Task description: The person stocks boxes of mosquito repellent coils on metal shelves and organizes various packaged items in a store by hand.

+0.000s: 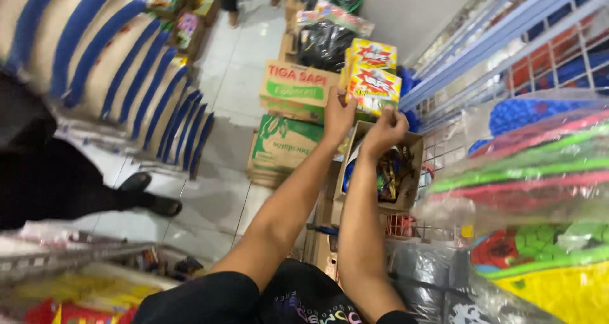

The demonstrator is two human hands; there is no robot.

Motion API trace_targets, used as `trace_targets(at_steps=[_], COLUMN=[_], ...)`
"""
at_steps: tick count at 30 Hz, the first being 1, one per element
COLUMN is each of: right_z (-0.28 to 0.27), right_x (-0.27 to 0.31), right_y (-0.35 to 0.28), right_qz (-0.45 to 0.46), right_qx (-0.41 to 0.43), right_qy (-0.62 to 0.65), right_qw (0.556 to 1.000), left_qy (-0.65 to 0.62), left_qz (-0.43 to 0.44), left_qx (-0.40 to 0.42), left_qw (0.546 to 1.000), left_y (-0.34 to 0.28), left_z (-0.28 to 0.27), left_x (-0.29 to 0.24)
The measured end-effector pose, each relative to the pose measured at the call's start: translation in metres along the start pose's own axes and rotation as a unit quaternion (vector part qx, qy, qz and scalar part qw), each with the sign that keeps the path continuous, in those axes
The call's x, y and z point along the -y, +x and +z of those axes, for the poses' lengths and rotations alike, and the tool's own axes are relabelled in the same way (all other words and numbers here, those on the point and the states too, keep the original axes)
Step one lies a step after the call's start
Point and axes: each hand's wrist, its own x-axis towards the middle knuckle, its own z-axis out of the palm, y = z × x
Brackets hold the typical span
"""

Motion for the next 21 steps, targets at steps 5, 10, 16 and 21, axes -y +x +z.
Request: trace_targets(at_steps=[5,10,16,21], right_z=[-0.042,-0.081,-0.131,-0.212], right_x=[0.007,0.045,0.039,0.053], right_y=[-0.067,-0.132,-0.198,-0.263], right_qz=[0.041,0.299,0.328,0.351], right_qx=[0.002,0.072,0.248,0.388], right_qy=[0.18,0.312,0.39,0.363], right_qw=[0.983,0.899,0.824,0.771], left_qy=[-0.192,-0.151,-0.088,-0.063], left_qz=[-0.069,-0.075,-0.084,-0.094], left_qx=[0.039,0.054,0.054,0.026], left_qw=[0.978,0.984,0.991,0.993], left_y=[-0.079,-0.16,-0.268,-0.38], left_z=[-0.064,-0.138,-0.218,-0.275], left_x=[-0.002,-0.014,-0.046,-0.066])
